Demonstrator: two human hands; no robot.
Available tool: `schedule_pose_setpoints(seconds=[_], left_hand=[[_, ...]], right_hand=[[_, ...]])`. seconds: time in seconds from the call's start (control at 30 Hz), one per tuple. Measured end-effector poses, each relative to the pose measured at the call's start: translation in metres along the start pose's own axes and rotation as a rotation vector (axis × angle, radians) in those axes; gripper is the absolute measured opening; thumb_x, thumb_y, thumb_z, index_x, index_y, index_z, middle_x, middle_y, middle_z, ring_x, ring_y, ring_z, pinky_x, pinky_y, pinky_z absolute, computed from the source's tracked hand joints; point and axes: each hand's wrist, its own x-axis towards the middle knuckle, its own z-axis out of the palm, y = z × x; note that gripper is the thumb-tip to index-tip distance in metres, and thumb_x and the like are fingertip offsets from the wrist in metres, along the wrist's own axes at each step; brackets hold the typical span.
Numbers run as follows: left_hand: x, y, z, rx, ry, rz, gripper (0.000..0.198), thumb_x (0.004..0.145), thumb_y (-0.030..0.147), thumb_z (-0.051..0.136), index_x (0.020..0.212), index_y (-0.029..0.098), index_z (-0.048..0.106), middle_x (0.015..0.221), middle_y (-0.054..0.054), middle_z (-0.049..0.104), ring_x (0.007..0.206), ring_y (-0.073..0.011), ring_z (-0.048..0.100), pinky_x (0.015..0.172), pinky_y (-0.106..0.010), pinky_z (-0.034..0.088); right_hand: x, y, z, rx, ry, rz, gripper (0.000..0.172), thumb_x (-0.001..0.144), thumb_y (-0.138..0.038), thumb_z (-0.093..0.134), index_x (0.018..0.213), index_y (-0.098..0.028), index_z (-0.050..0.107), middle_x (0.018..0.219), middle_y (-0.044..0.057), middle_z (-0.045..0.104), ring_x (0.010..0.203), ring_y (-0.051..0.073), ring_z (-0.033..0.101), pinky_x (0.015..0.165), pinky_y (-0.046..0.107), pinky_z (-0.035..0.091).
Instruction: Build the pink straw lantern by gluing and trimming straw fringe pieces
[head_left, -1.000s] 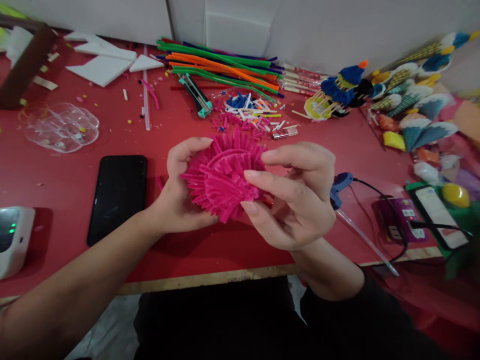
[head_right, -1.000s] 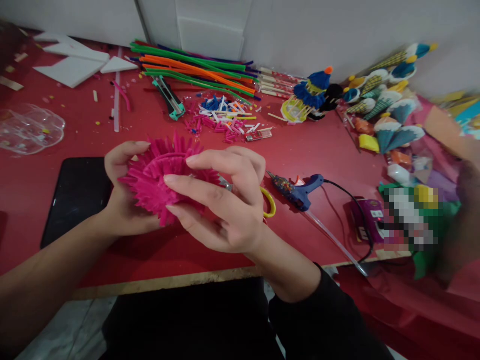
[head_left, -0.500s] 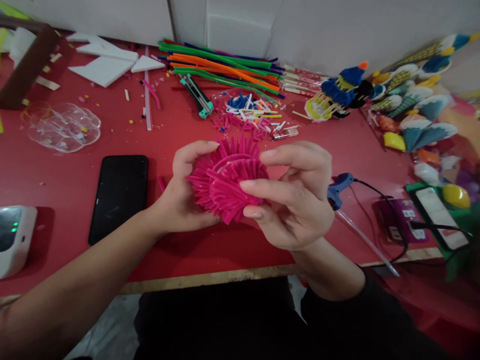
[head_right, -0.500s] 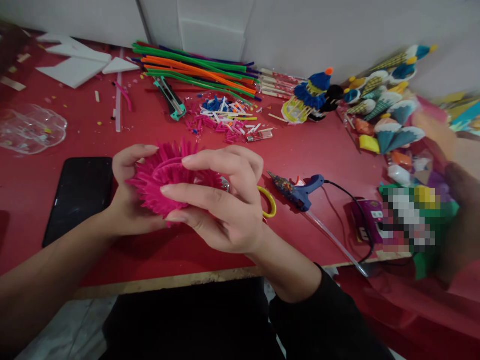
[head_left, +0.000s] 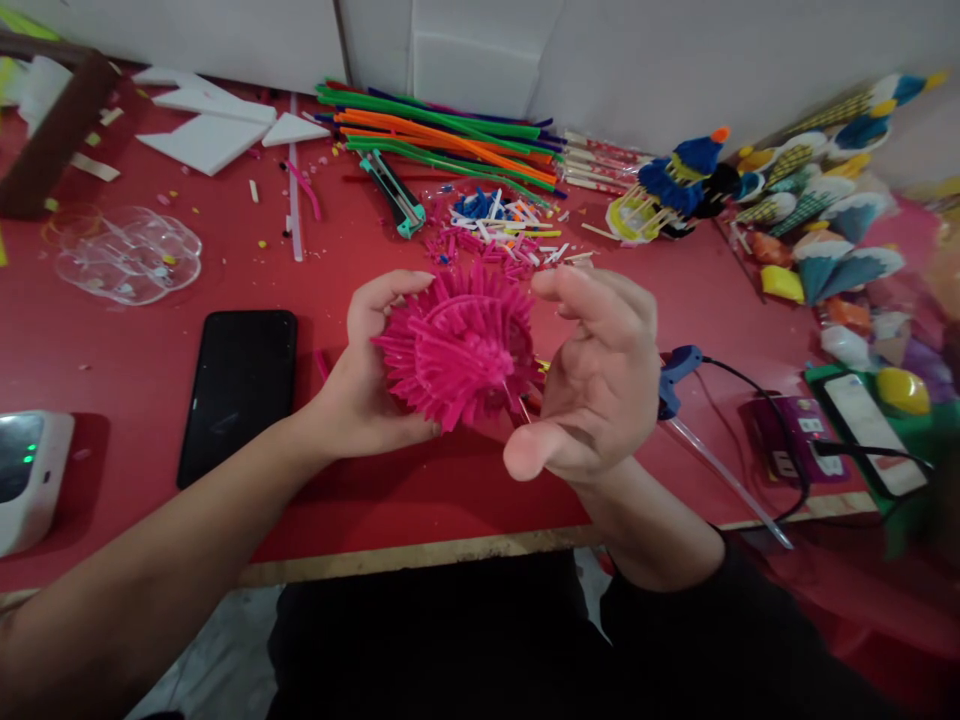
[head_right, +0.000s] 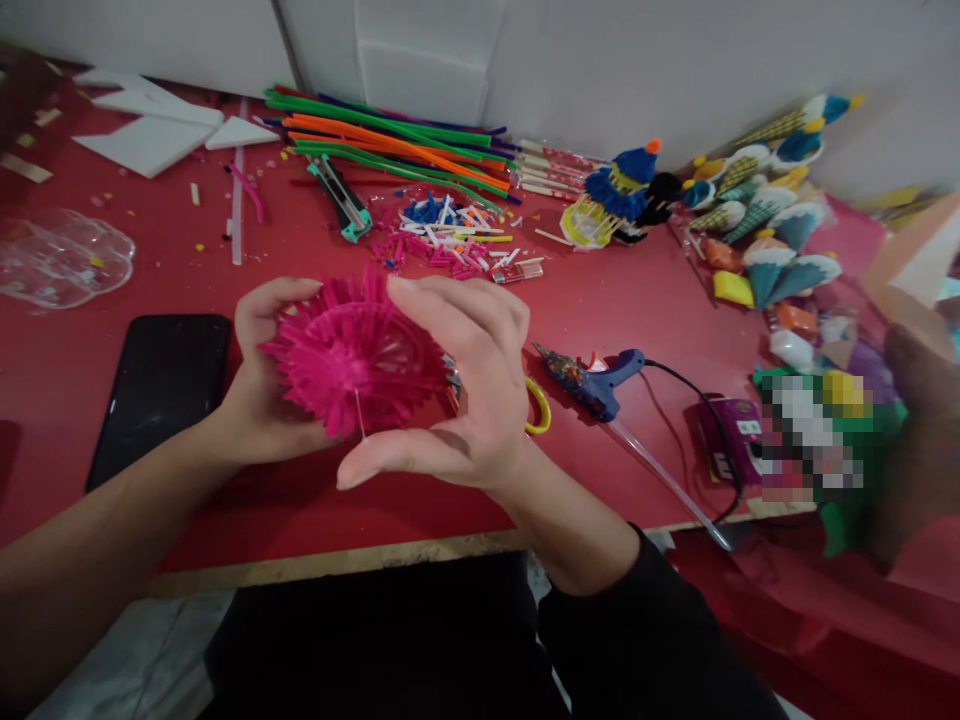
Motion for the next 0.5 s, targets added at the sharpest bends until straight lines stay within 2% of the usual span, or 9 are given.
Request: schedule_pose_setpoints(seconds=[0.03, 0.17, 0.3, 0.37, 0.5], left_hand=[[0.000, -0.003, 0.000, -0.042, 0.019, -0.002, 0.121, 0.063, 0.065, 0.091, 0.158, 0.032, 0.022, 0.150, -0.011, 0.031, 0.137, -0.0345, 0.053, 0.117, -0.062, 0.049], [-0.002, -0.015, -0.004, -0.140, 0.114, -0.022, 0.128, 0.052, 0.070, 0.093, 0.155, 0.030, 0.028, 0.152, -0.010, 0.029, 0.145, -0.0401, 0.042, 0.126, -0.069, 0.031], [-0.001, -0.016, -0.005, -0.186, 0.123, -0.059, 0.132, 0.049, 0.056, 0.101, 0.155, 0.037, 0.025, 0.154, -0.008, 0.029, 0.144, -0.0391, 0.044, 0.125, -0.068, 0.032], [0.000, -0.014, -0.005, -0.211, 0.123, -0.087, 0.131, 0.050, 0.048, 0.103, 0.154, 0.039, 0.024, 0.156, -0.008, 0.030, 0.147, -0.0398, 0.042, 0.124, -0.069, 0.033], [0.002, -0.008, -0.006, -0.267, 0.152, -0.195, 0.117, 0.060, 0.039, 0.101, 0.151, 0.039, 0.027, 0.160, -0.006, 0.030, 0.157, -0.0406, 0.031, 0.125, -0.068, 0.031]], right_hand=[[-0.001, 0.000, 0.000, 0.009, 0.014, 0.020, 0.052, 0.097, -0.063, 0.057, 0.132, -0.025, 0.060, 0.116, 0.007, 0.070, 0.108, 0.026, 0.068, 0.096, 0.047, 0.056], [-0.004, -0.004, -0.002, 0.041, 0.107, 0.075, 0.011, 0.101, -0.038, 0.061, 0.102, -0.031, 0.068, 0.094, -0.002, 0.067, 0.095, 0.018, 0.066, 0.094, 0.042, 0.055], [-0.004, -0.006, -0.002, 0.143, 0.123, 0.195, 0.014, 0.102, -0.036, 0.060, 0.093, -0.030, 0.068, 0.082, -0.002, 0.064, 0.086, 0.019, 0.067, 0.089, 0.046, 0.057], [-0.003, -0.005, 0.001, 0.210, 0.143, 0.236, 0.010, 0.099, -0.033, 0.065, 0.091, -0.029, 0.069, 0.079, -0.003, 0.065, 0.083, 0.018, 0.066, 0.084, 0.044, 0.057], [-0.003, -0.001, 0.008, 0.310, 0.204, 0.264, 0.011, 0.091, -0.027, 0.076, 0.083, -0.027, 0.068, 0.076, -0.004, 0.066, 0.076, 0.015, 0.065, 0.075, 0.038, 0.057]])
